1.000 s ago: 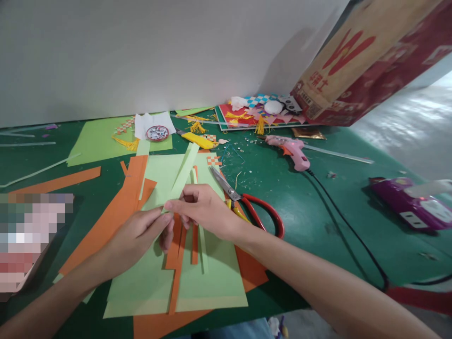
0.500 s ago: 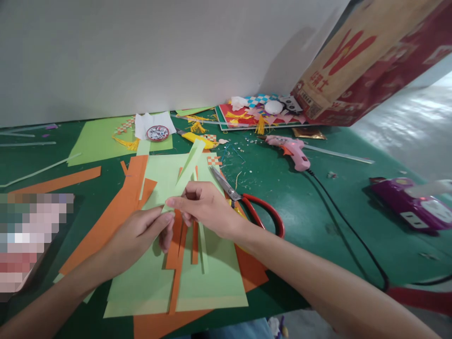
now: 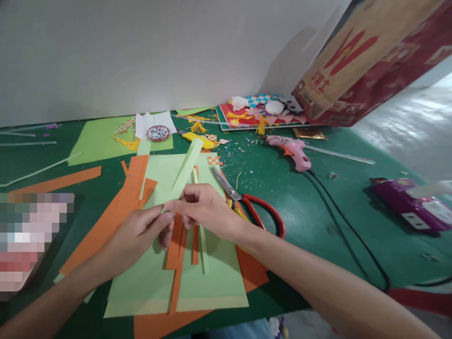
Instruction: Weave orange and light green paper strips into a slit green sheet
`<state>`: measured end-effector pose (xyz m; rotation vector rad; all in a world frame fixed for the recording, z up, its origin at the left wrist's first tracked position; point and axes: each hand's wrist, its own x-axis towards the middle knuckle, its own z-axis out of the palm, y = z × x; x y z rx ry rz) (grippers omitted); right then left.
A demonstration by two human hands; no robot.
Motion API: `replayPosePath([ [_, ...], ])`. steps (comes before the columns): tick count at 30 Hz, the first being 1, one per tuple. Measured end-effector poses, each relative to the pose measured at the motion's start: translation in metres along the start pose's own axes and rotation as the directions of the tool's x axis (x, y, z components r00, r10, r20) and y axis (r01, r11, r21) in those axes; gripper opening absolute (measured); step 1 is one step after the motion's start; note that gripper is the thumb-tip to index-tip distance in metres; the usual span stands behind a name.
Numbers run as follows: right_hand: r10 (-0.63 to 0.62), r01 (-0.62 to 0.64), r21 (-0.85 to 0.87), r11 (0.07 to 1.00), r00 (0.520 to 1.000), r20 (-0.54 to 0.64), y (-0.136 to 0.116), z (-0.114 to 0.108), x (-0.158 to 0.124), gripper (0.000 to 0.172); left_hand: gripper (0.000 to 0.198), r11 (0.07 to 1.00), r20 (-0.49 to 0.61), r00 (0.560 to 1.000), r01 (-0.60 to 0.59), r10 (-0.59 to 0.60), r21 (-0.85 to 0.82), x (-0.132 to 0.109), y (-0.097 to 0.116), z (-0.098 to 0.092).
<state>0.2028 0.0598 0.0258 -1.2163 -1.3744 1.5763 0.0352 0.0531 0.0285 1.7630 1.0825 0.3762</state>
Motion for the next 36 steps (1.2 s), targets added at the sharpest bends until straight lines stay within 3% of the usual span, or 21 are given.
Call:
replayPosePath([
  [11,-0.016,0.017,0.063,0.998,1.000,-0.007,0.0018,0.0000,-0.0001,0.034,0.037,0.996,0.022,0.999,0.047,-0.046,-0.078,-0.0014,-0.0003,-0.0001],
  [17,-0.052,0.052,-0.006,0.999,0.998,0.020,0.0024,-0.0010,-0.0010,0.035,0.037,0.995,0.032,0.999,0.038,-0.036,-0.087,-0.0011,-0.0003,-0.0002],
  [27,-0.064,0.063,-0.022,0.998,0.996,-0.062,-0.0002,-0.0028,0.0002,0.039,0.039,0.991,0.084,0.995,0.070,-0.061,-0.112,-0.0019,0.0005,-0.0023],
  [36,-0.093,0.091,-0.103,0.991,0.995,-0.021,0.0025,-0.0014,-0.0014,0.037,0.039,0.994,0.074,0.996,0.054,-0.046,-0.099,-0.0005,0.0001,-0.0016],
])
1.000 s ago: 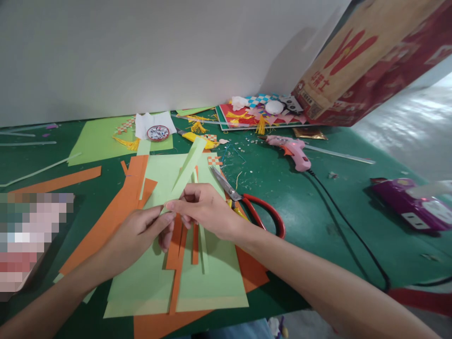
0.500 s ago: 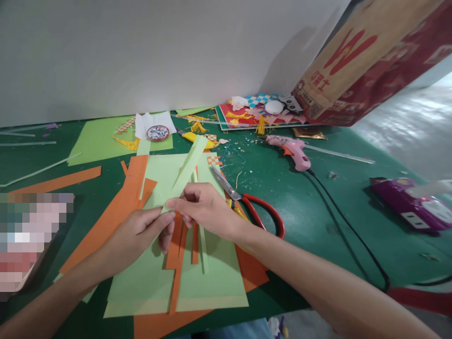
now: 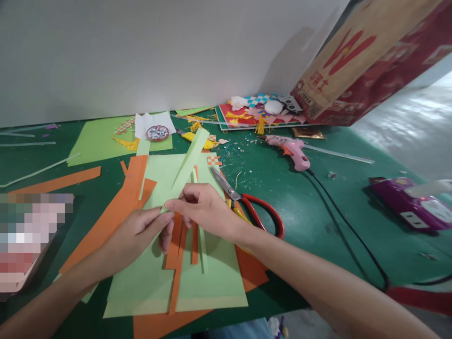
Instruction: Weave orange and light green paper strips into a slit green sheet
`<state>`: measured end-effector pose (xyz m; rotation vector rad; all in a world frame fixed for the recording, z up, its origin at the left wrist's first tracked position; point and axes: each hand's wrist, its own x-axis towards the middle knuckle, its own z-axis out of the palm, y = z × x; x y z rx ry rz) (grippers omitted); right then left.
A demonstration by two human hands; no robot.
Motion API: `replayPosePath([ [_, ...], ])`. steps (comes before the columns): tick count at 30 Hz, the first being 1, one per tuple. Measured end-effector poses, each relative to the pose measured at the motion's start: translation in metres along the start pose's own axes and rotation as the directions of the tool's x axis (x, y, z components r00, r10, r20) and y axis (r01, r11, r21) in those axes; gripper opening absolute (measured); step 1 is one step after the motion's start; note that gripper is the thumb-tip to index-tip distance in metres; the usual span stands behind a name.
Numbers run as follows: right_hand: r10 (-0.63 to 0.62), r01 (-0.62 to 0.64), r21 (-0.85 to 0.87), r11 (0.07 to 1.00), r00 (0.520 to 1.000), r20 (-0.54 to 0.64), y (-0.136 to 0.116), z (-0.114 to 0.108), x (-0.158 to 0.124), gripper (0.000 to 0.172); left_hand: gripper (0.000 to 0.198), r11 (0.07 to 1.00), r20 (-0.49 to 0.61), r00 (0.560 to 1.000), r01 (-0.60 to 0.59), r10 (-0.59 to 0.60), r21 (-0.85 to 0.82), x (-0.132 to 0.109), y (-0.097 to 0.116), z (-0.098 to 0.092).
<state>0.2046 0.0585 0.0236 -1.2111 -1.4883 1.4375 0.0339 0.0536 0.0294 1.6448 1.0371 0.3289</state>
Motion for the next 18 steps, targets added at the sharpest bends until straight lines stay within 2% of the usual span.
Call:
replayPosePath([
  [7,0.012,-0.012,-0.002,1.000,0.998,-0.069,-0.0017,-0.0018,0.0016,0.041,0.040,1.000,0.042,0.999,0.030,-0.030,-0.006,-0.0009,0.0020,-0.0001],
  [11,0.035,-0.034,0.016,0.999,0.997,-0.067,-0.0036,-0.0017,0.0004,0.040,0.041,0.999,0.048,0.998,0.032,-0.031,-0.018,-0.0011,0.0014,0.0000],
  [18,0.070,-0.072,0.028,0.997,0.995,0.076,-0.0029,-0.0012,0.0012,0.033,0.041,1.000,0.049,0.999,0.017,-0.016,-0.024,-0.0010,0.0021,0.0004],
])
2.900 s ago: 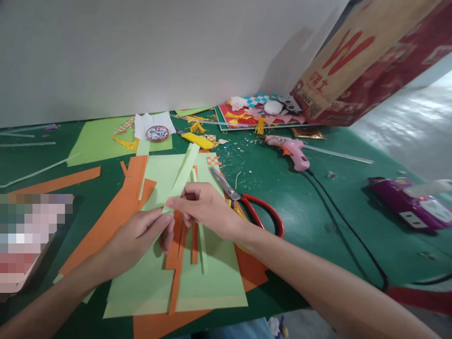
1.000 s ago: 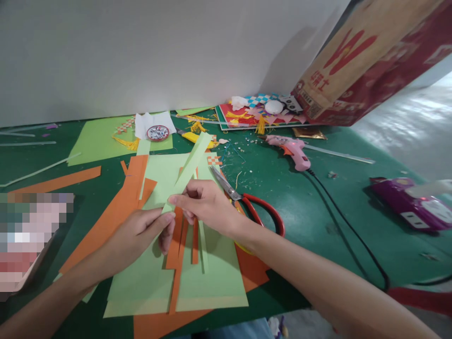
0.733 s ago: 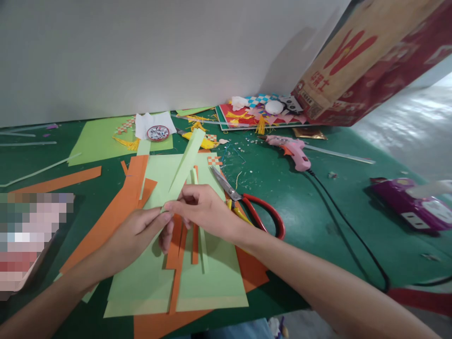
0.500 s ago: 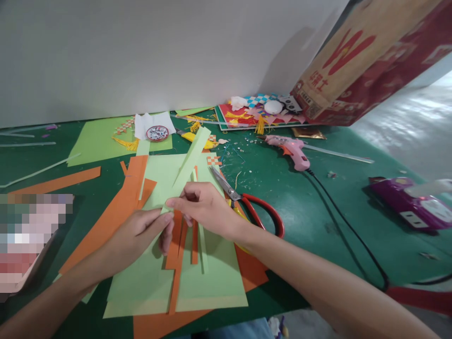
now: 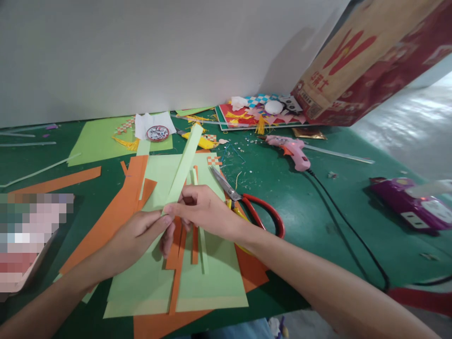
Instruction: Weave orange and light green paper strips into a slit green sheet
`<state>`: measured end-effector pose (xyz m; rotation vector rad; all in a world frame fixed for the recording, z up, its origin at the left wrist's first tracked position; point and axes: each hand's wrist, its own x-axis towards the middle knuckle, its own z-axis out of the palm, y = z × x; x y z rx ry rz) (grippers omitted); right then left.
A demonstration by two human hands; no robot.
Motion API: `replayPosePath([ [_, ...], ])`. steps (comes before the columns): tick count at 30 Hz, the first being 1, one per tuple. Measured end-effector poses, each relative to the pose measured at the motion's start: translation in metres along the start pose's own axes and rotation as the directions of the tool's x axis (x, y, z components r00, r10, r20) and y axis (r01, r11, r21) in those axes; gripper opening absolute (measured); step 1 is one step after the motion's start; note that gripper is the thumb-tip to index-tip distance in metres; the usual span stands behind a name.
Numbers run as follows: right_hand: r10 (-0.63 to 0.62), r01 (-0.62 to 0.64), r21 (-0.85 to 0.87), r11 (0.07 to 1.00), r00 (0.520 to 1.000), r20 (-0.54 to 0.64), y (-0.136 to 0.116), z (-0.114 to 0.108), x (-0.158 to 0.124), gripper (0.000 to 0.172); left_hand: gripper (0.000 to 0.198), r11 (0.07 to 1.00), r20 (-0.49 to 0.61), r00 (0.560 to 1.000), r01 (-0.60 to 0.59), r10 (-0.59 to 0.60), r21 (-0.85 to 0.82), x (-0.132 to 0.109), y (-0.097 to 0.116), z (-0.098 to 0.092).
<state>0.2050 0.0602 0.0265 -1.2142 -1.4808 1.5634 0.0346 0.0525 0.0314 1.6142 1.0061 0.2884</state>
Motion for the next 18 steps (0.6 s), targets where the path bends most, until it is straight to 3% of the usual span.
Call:
replayPosePath([
  [18,0.001,-0.001,-0.006,1.000,0.997,-0.075,-0.0004,-0.0010,-0.0002,0.038,0.039,0.997,0.046,0.998,0.051,-0.048,-0.061,-0.0008,-0.0006,0.0002],
])
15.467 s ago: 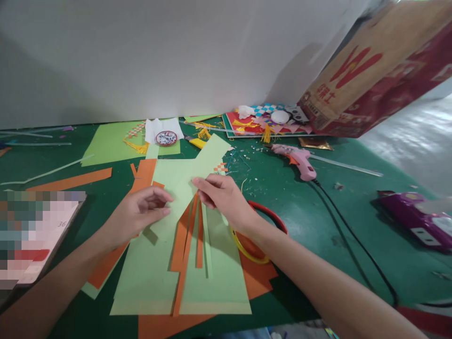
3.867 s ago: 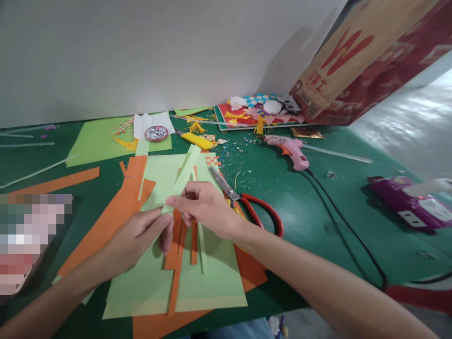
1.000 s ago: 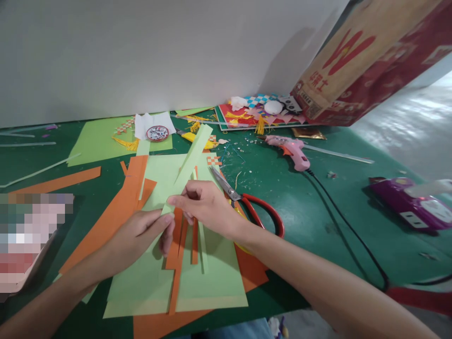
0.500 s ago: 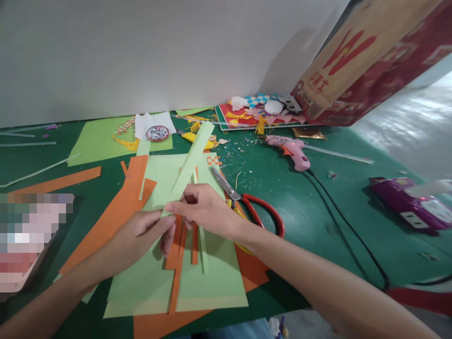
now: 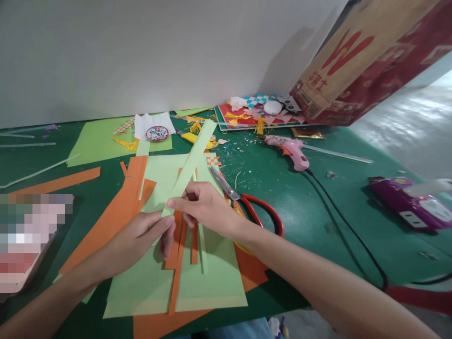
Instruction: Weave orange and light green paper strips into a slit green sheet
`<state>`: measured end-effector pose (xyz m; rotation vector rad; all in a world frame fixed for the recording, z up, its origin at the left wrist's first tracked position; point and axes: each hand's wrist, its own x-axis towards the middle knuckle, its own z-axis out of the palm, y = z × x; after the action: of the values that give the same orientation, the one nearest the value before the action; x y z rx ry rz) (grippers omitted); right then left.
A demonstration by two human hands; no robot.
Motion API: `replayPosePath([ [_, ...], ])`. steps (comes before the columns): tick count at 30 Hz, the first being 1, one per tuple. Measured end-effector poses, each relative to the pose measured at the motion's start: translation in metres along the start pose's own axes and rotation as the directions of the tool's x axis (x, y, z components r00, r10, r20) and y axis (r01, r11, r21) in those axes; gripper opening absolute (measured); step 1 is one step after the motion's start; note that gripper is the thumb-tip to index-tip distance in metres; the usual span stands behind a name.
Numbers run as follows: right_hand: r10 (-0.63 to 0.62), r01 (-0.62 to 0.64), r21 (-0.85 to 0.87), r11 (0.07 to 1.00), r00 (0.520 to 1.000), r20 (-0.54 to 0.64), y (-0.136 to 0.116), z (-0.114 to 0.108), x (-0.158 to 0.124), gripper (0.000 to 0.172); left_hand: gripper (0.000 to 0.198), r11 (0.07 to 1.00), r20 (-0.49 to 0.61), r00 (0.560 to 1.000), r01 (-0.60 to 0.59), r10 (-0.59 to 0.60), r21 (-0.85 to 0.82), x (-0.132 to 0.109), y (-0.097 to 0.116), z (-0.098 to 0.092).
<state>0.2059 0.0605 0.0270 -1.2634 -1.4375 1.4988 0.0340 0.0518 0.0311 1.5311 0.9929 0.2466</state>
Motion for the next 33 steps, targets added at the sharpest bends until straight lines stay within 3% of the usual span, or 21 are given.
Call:
replayPosePath([
  [3,-0.019,0.019,-0.013,1.000,1.000,-0.008,-0.0001,0.0000,-0.0003,0.036,0.039,1.000,0.000,1.000,-0.003,0.003,-0.004,-0.0007,0.0003,-0.0001],
  [9,-0.025,0.028,-0.025,0.999,0.996,0.085,0.0015,0.0013,-0.0009,0.033,0.040,0.998,-0.027,0.998,-0.055,0.056,0.040,0.0011,0.0020,-0.0018],
  [22,0.006,-0.006,0.002,1.000,1.000,0.019,-0.0015,0.0002,-0.0003,0.038,0.037,1.000,-0.005,1.000,0.003,-0.003,-0.013,0.0007,0.0035,0.0000],
  [33,-0.010,0.010,-0.017,1.000,1.000,0.006,-0.0017,0.0005,-0.0007,0.037,0.039,0.999,0.016,1.000,-0.014,0.015,-0.045,-0.0014,0.0014,-0.0006],
])
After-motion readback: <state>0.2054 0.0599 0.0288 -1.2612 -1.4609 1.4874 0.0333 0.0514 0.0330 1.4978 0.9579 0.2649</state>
